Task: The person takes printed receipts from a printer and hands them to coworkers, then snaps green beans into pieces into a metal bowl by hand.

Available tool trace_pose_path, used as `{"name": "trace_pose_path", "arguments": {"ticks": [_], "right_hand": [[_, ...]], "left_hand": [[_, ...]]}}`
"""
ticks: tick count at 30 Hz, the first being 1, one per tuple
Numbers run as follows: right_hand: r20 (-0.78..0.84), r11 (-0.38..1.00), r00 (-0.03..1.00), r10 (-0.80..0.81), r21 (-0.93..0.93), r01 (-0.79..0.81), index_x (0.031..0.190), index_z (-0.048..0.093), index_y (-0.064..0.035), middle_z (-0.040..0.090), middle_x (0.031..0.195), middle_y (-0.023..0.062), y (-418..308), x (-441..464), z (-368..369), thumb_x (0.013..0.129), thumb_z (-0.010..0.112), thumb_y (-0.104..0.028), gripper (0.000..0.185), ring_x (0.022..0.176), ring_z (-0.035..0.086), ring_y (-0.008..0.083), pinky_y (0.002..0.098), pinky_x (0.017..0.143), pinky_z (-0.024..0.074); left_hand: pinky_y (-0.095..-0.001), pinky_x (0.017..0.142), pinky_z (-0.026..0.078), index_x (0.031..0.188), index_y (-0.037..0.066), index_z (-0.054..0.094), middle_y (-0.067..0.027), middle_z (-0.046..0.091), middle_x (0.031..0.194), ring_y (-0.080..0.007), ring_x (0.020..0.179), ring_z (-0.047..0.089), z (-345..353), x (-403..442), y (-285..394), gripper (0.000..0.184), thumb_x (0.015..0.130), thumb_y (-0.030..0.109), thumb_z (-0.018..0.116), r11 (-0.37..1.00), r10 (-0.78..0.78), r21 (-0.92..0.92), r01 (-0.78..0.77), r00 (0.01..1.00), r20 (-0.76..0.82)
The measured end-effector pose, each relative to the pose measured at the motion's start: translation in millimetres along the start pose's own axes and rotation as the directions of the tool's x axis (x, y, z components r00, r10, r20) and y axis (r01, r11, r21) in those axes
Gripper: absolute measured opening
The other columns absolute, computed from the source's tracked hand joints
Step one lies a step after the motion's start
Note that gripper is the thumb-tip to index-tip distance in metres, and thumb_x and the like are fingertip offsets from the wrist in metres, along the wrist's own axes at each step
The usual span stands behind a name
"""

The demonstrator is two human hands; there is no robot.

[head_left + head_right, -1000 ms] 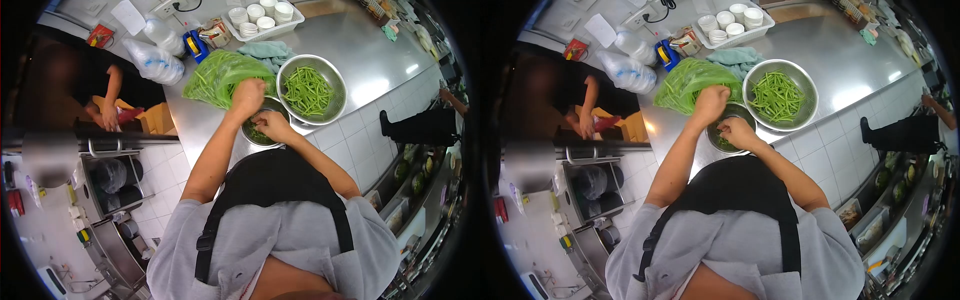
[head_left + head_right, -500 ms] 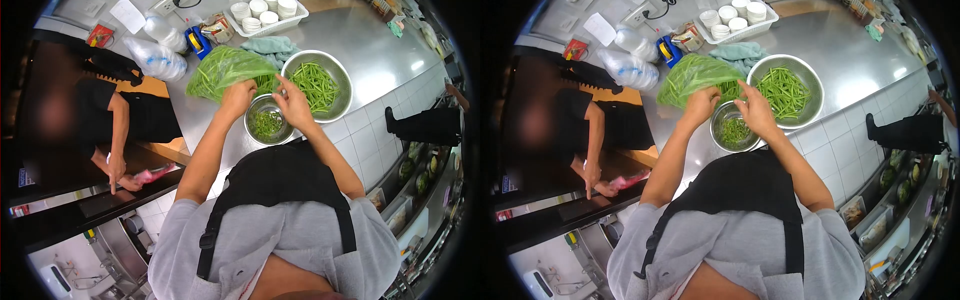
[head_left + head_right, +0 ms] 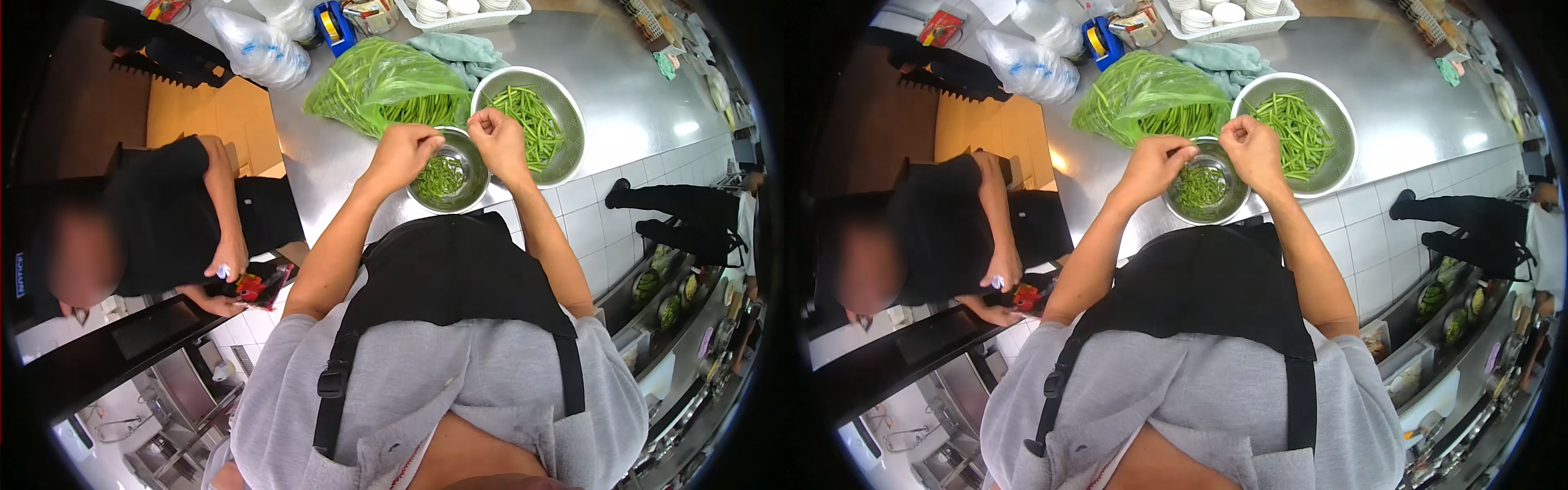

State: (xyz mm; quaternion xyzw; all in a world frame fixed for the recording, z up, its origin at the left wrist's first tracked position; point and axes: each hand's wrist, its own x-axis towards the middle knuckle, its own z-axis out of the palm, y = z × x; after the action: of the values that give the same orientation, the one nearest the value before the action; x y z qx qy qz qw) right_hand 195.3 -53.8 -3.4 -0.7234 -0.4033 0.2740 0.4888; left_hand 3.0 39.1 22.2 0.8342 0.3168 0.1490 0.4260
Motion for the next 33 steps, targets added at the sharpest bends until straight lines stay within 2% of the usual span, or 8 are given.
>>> {"name": "trace_pose_path", "arguments": {"ticks": [3,7,16,20,24,28,30,33], "right_hand": [[0.302,0.998,0.953,0.015,0.049,-0.031,0.098,0.074,0.0019,0.074,0.083,0.0086,11,-15,3,0.089,0.073,-0.014,0.018,0.070,0.067,0.0141,0.0288,0.069,0.0534],[0.419,0.933,0.907,0.049,0.306,-0.191,0.106,0.074,0.0048,0.074,0.088,0.0075,11,-23,14,0.091,0.075,-0.012,0.023,0.073,0.067,0.0111,0.0268,0.070,0.0532],[0.448,0.845,0.888,0.105,0.430,-0.317,0.092,0.071,0.0019,0.069,0.080,0.0030,29,-24,20,0.092,0.070,-0.014,0.016,0.067,0.062,0.0085,0.0240,0.063,0.0498],[0.401,0.846,0.880,0.254,0.350,-0.403,0.089,0.068,0.0005,0.068,0.078,0.0043,25,-27,28,0.092,0.065,-0.014,0.016,0.066,0.062,0.0095,0.0261,0.059,0.0495],[0.406,0.963,0.899,0.167,0.129,-0.238,0.093,0.071,0.0011,0.069,0.075,0.0082,40,-34,41,0.088,0.069,-0.013,0.015,0.068,0.067,0.0151,0.0331,0.062,0.0527],[0.478,0.999,0.878,0.034,-0.010,-0.033,0.102,0.073,0.0039,0.073,0.079,0.0137,34,-36,46,0.079,0.080,-0.011,0.028,0.074,0.071,0.0249,0.0367,0.073,0.0539],[0.501,0.998,0.865,0.035,0.023,-0.053,0.101,0.073,0.0045,0.074,0.083,0.0151,37,-35,45,0.080,0.080,-0.011,0.027,0.075,0.071,0.0241,0.0366,0.073,0.0545],[0.487,0.999,0.874,0.015,0.023,-0.030,0.097,0.074,0.0036,0.075,0.084,0.0161,30,-36,37,0.081,0.079,-0.012,0.023,0.076,0.072,0.0242,0.0366,0.074,0.0553]], "left_hand": [[-0.0264,0.071,0.053,0.110,-0.003,0.072,-0.0081,0.074,0.089,-0.0105,0.075,0.065,7,-6,-17,0.026,0.102,0.020,0.065,0.837,-0.186,-0.532,0.128,0.981,-0.057],[-0.0242,0.073,0.053,0.113,-0.005,0.070,-0.0075,0.075,0.093,-0.0092,0.077,0.064,10,-8,-17,0.028,0.105,0.020,0.061,0.802,-0.179,-0.589,0.095,0.980,-0.087],[-0.0237,0.071,0.053,0.111,-0.004,0.072,-0.0072,0.076,0.093,-0.0081,0.076,0.064,16,-5,-5,0.024,0.104,0.017,0.063,0.799,-0.139,-0.590,0.117,0.990,0.008],[-0.0234,0.070,0.052,0.112,-0.004,0.073,-0.0062,0.076,0.092,-0.0074,0.074,0.062,33,-8,17,0.022,0.103,0.013,0.063,0.899,-0.097,-0.437,0.003,0.976,-0.194],[-0.0254,0.070,0.053,0.117,-0.004,0.071,-0.0057,0.076,0.094,-0.0089,0.080,0.067,29,15,41,0.023,0.101,0.009,0.063,0.913,0.061,-0.365,-0.180,0.947,-0.315],[-0.0343,0.072,0.056,0.107,-0.002,0.075,-0.0146,0.076,0.088,-0.0229,0.077,0.073,14,77,38,0.021,0.094,0.013,0.070,0.983,0.177,-0.030,-0.179,0.983,-0.052],[-0.0394,0.074,0.057,0.098,0.000,0.078,-0.0200,0.075,0.084,-0.0319,0.074,0.073,5,100,2,0.021,0.088,0.018,0.075,0.919,0.022,0.393,-0.036,0.999,0.040],[-0.0472,0.075,0.057,0.077,-0.001,0.076,-0.0239,0.072,0.081,-0.0427,0.076,0.070,20,103,-39,0.024,0.080,0.023,0.079,0.893,-0.096,0.444,0.069,0.995,0.040]]}}
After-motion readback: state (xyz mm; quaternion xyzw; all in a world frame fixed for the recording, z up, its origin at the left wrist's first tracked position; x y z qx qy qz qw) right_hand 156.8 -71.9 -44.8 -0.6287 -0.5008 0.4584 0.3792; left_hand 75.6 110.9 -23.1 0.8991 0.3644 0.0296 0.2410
